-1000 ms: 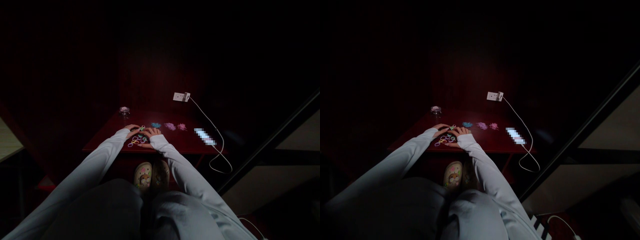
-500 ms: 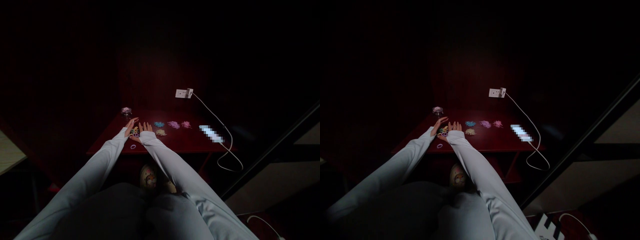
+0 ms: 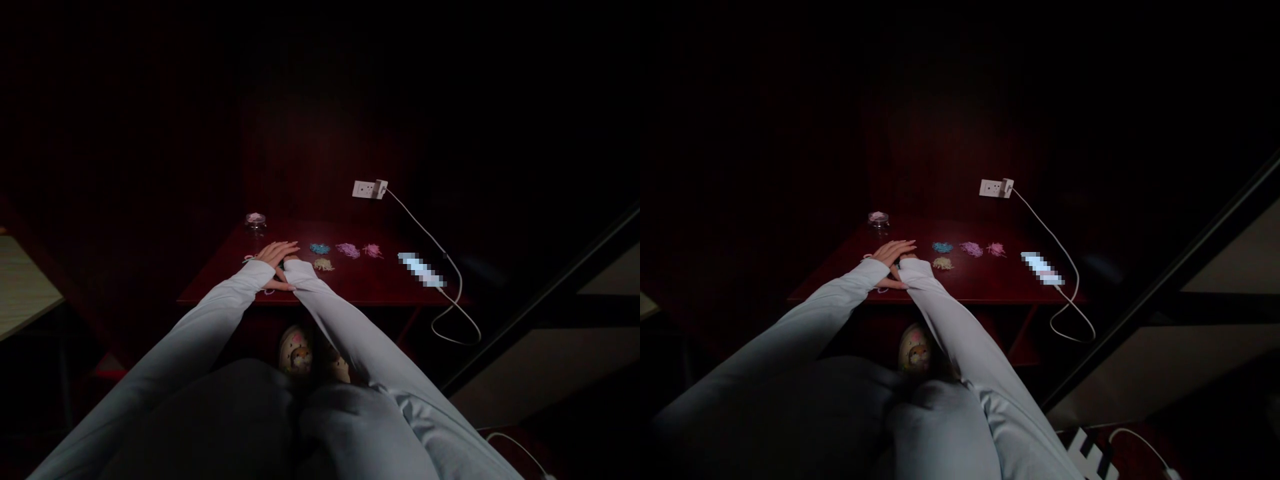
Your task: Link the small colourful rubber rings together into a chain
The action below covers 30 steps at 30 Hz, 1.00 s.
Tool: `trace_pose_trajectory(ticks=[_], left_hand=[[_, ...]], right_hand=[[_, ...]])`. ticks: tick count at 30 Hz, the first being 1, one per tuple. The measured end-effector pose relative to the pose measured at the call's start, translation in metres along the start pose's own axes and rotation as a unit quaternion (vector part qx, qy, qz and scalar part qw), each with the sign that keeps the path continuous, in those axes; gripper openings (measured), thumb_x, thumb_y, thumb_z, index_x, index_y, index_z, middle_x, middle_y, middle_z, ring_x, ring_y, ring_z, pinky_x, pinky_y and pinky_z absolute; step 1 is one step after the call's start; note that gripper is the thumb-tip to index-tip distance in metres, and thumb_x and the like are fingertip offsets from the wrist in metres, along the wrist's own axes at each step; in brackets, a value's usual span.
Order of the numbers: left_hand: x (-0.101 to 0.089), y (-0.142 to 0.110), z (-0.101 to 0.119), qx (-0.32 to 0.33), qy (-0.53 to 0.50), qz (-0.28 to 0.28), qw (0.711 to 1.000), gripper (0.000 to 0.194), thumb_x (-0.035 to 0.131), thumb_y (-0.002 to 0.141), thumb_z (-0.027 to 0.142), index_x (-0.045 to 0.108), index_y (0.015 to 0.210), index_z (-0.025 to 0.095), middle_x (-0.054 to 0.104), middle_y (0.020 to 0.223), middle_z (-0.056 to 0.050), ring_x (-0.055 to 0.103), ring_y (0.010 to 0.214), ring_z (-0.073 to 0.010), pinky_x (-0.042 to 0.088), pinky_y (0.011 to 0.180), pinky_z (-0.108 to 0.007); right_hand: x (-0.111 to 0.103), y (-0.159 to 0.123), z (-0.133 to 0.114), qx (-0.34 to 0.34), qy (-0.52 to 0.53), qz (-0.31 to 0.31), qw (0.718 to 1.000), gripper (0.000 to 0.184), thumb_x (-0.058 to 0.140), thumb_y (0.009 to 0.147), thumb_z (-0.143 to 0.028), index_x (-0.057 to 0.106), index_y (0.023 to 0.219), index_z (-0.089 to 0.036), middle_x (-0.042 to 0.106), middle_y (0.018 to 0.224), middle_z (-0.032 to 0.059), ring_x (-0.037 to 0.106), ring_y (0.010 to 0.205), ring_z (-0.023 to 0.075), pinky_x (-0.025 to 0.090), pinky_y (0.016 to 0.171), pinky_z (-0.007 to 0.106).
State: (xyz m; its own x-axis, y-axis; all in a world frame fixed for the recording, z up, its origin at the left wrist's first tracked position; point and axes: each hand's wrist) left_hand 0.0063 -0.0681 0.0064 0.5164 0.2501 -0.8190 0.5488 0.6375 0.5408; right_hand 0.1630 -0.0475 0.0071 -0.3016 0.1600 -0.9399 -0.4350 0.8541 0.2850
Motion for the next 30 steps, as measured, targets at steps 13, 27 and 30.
trace_pose_trajectory(ticks=[13,27,30], left_hand=[[0.011,-0.001,-0.046,-0.352,-0.053,0.107,0.928,0.057,0.034,0.102,0.058,0.081,0.113,0.029,0.073,0.140,-0.004,0.054,0.145,-0.0320,0.028,0.131,-0.051],[-0.005,-0.008,-0.032,-0.276,-0.023,0.080,0.957,0.064,0.027,0.103,0.064,0.081,0.116,0.033,0.076,0.132,-0.003,0.060,0.126,-0.0313,0.042,0.120,-0.048],[0.001,-0.009,-0.035,-0.281,0.011,0.059,0.958,0.056,0.033,0.103,0.061,0.077,0.126,0.034,0.068,0.146,-0.003,0.055,0.134,-0.0333,0.040,0.120,-0.054]], right_hand=[[-0.004,-0.039,0.022,-0.017,0.085,0.076,0.993,0.052,0.046,0.092,-0.010,0.063,0.140,-0.015,0.065,0.135,0.0158,0.059,0.125,0.0255,0.049,0.111,0.038],[-0.011,-0.045,0.039,-0.020,0.164,0.128,0.978,0.039,0.045,0.094,-0.009,0.071,0.122,-0.016,0.068,0.115,0.0108,0.064,0.111,0.0222,0.050,0.102,0.033],[-0.008,-0.047,0.042,0.007,0.156,0.120,0.980,0.029,0.055,0.095,-0.017,0.073,0.118,-0.017,0.065,0.113,0.0099,0.062,0.106,0.0230,0.050,0.096,0.034]])
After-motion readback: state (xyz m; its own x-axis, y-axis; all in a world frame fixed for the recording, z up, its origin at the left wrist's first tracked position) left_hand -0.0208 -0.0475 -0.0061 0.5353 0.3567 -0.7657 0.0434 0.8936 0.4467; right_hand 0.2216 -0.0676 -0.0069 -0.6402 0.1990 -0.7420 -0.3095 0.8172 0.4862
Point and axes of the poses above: each hand's wrist, its own y-axis towards the middle knuckle, its own x-axis out of the palm, z = x × y
